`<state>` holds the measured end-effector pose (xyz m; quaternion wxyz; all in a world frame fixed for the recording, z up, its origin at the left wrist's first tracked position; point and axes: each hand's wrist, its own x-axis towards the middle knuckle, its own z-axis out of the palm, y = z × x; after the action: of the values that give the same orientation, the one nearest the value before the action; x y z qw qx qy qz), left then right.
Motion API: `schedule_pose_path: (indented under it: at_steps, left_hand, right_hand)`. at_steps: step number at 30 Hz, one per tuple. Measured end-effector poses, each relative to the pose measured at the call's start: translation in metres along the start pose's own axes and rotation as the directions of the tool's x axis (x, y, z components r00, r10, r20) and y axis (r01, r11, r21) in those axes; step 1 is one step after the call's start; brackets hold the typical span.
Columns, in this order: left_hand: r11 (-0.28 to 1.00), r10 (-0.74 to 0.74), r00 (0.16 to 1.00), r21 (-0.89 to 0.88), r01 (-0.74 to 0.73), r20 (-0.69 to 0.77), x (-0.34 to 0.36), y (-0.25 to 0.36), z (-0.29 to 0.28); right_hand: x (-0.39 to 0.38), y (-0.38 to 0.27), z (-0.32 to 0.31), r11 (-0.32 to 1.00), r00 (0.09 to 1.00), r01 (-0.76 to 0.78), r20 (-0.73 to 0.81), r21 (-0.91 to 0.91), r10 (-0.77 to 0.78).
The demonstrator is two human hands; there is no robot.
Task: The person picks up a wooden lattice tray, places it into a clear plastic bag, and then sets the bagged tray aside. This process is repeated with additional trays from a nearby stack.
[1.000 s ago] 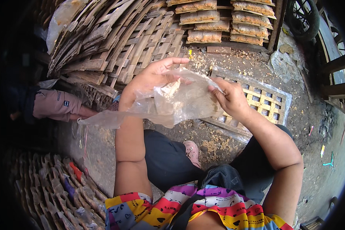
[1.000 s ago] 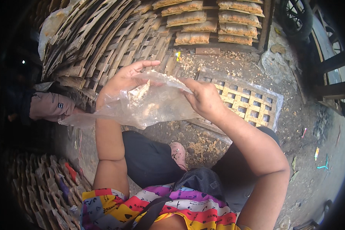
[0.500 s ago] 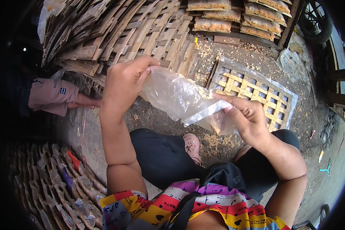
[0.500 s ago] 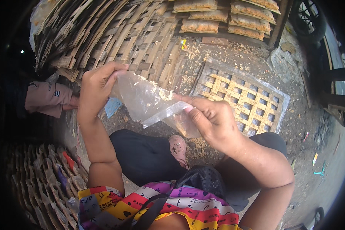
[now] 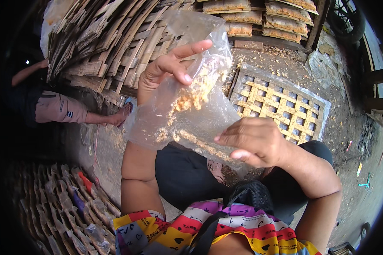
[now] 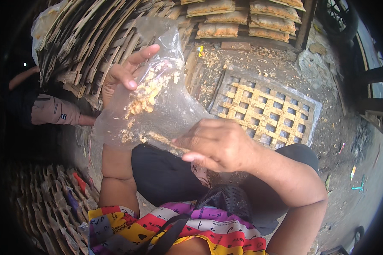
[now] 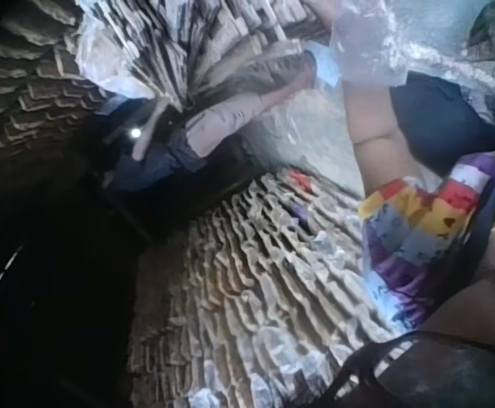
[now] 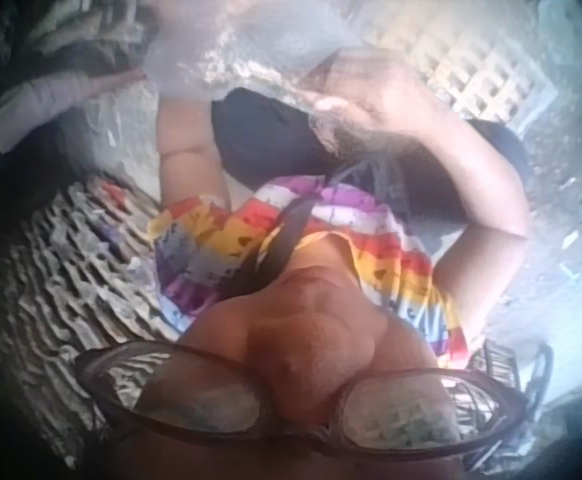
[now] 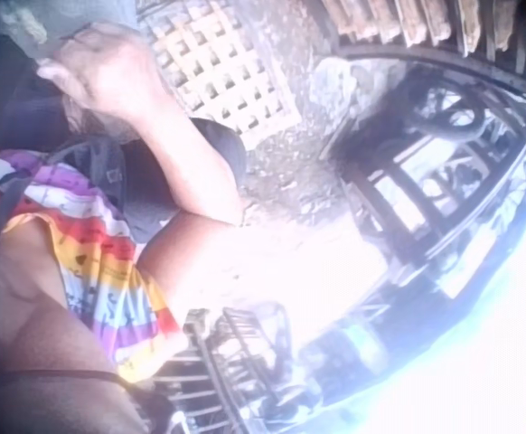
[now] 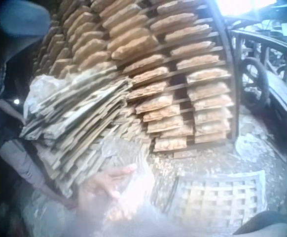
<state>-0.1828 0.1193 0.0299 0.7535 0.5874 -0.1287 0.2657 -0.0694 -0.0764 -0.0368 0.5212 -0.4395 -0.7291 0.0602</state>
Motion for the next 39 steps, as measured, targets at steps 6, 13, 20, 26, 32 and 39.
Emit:
schedule_pose_path:
  at_steps: [6,13,20,26,32,39]
  left_hand:
    - [0.947,-0.188,0.93,-0.191,0.257,0.317,-0.004,0.004,-0.006]
    - [0.737,-0.058,0.893,-0.584,0.34,0.447,-0.012,-0.006,-0.008]
    - [0.714,-0.204,0.96,-0.641,0.281,0.193,-0.014,-0.009,-0.037]
    - [0.759,-0.529,0.837,0.363,0.541,-0.143,-0.022,0.022,-0.091]
    - [0.578,-0.298,0.928,0.731,0.363,-0.225,-0.012,0.034,-0.023]
    - [0.513,-0.628,0.773,0.699,0.498,-0.089,0.018,-0.038,0.015]
  right_hand:
    - [0.006,0.032,-0.048,0.957,0.872,-0.223,-0.477,-0.188,0.109]
    - [0.016,0.05,-0.045,0.859,0.816,-0.363,-0.322,0.36,0.48]
    - [0.009,0.052,-0.058,0.534,0.731,-0.536,0.042,0.654,0.681]
    - [0.006,0.048,-0.066,0.561,0.671,-0.585,-0.038,0.586,0.74]
    - [-0.002,0.059,-0.062,0.61,0.704,-0.64,0.037,0.468,0.71]
    - [-0.001,0.064,-0.052,0.76,0.786,-0.604,0.023,0.242,0.617]
